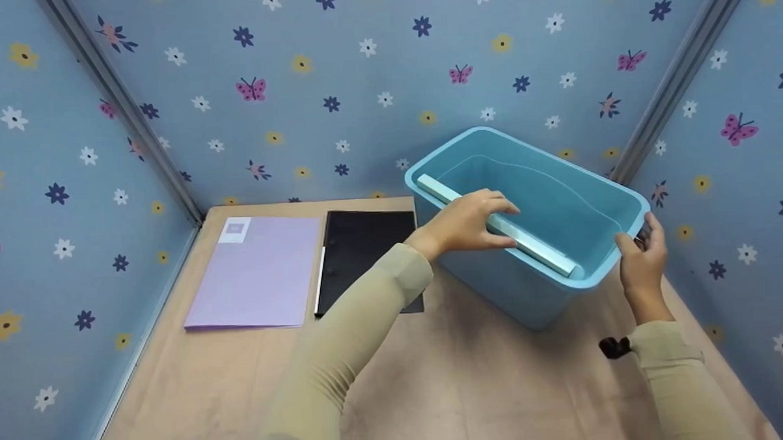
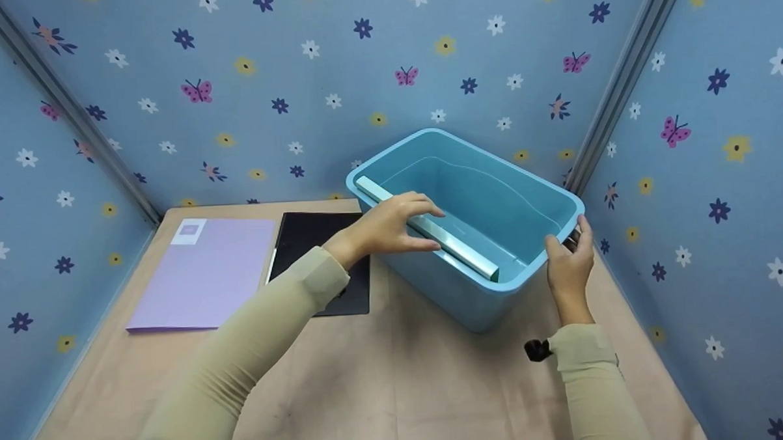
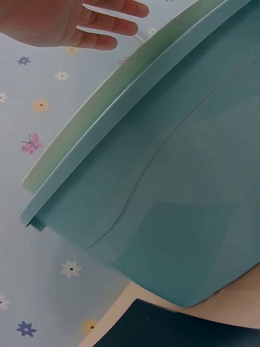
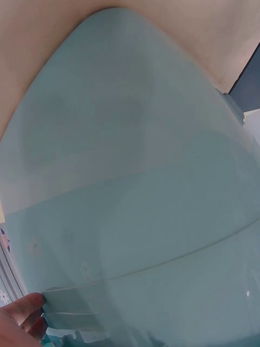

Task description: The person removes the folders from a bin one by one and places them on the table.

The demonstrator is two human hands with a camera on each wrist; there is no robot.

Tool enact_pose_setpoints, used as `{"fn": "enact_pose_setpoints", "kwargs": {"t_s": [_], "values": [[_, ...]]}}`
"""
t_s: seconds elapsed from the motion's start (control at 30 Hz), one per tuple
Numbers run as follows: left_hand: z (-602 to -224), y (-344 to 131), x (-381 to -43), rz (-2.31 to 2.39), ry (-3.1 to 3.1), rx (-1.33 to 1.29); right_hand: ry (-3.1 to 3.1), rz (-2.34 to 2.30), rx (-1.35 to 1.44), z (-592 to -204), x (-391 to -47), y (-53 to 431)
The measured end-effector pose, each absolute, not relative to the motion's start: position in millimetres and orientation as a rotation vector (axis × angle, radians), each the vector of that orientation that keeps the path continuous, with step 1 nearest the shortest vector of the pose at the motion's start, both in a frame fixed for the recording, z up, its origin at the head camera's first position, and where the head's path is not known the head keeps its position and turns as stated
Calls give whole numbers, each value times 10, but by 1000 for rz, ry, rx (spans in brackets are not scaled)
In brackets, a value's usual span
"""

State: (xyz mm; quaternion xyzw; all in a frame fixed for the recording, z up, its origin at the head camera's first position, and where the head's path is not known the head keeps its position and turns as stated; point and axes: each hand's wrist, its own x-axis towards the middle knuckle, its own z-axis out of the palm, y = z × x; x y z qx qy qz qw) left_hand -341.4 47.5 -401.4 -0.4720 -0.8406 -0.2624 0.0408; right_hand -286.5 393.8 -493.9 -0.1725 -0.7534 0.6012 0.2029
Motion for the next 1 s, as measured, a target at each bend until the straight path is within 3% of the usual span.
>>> {"fn": "enact_pose_setpoints", "kwargs": {"t_s": [1.0], "values": [[-4125,849,-3384,-684,-2666,-1542,-2116,1685,-474,-4945,-2848,3946]]}}
